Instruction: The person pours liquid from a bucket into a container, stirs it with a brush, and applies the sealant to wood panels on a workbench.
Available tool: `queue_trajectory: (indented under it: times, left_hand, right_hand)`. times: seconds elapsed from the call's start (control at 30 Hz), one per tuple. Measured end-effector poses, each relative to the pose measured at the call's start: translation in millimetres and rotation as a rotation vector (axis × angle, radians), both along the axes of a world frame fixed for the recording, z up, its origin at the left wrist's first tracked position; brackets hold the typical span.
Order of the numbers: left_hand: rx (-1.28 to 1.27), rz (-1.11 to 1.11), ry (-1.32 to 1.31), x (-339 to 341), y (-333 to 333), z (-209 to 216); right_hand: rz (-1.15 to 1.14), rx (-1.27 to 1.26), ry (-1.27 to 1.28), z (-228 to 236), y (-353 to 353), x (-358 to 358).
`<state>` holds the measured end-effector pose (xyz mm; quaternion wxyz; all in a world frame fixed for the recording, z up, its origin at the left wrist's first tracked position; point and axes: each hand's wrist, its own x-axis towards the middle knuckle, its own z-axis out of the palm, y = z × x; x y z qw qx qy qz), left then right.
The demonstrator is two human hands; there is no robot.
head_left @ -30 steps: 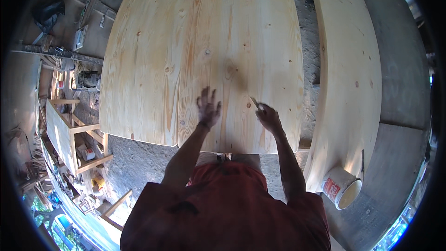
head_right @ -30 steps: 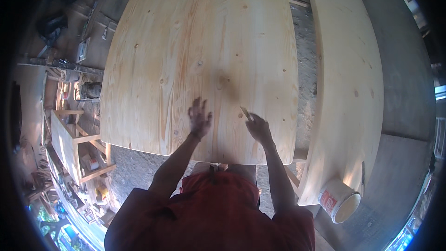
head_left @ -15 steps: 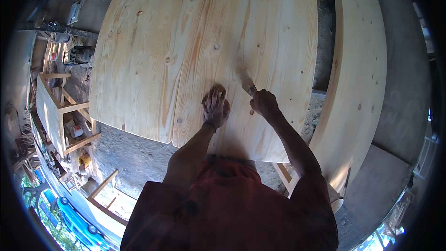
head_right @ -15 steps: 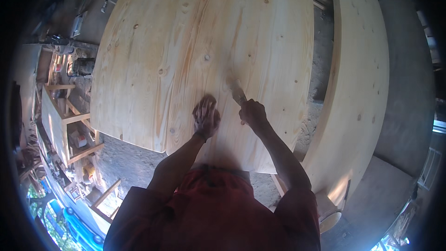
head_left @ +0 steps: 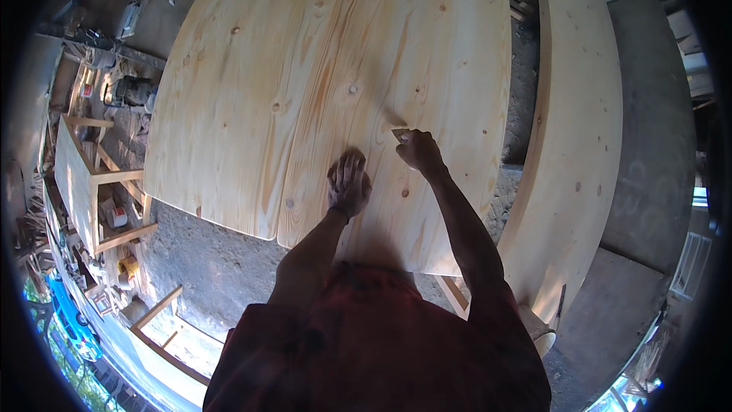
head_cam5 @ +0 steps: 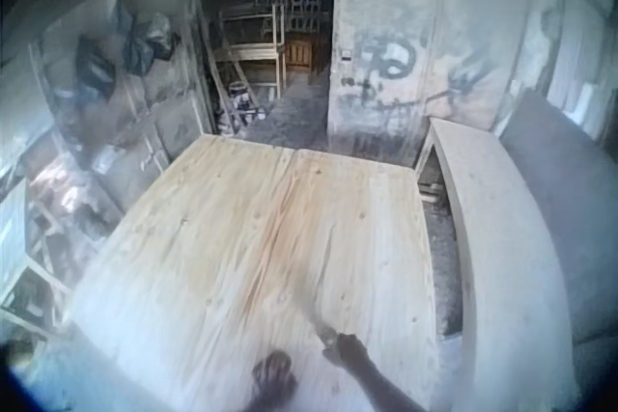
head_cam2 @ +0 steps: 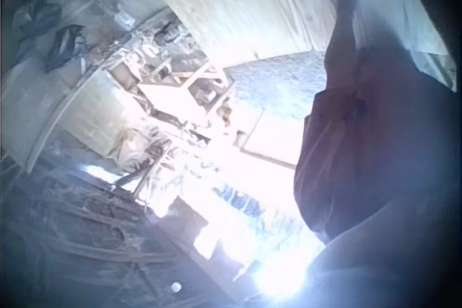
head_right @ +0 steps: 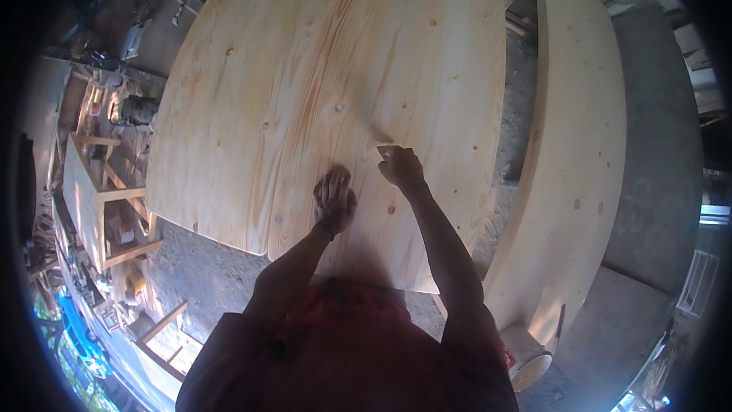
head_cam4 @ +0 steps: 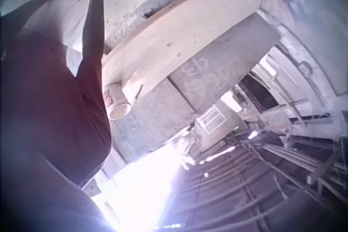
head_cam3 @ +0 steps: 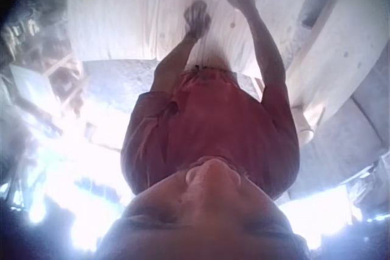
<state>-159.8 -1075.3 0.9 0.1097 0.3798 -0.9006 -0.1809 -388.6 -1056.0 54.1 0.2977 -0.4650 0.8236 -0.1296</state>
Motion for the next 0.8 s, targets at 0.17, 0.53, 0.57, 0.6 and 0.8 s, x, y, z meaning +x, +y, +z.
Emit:
queue_trajectory:
  times: [0.17,0.53,0.57,0.6,0.8]
  left_hand:
    - [-0.058,-0.022,-0.125,4,4,-28]
    - [-0.144,0.014,-0.031,-48,-44,-28]
    - [-0.126,0.013,-0.034,-48,-45,-27]
    - [-0.109,0.003,-0.042,-47,-46,-23]
    - [-0.017,-0.013,-0.147,-50,-49,-13]
  right_hand:
    - [0.153,0.247,0.005,-6,6,7]
    - [-0.432,0.130,-0.445,22,44,-96]
    - [-0.504,0.112,-0.492,11,45,-114]
    - [-0.533,0.059,-0.582,0,47,-132]
    - [-0.520,-0.023,-0.273,-21,2,-209]
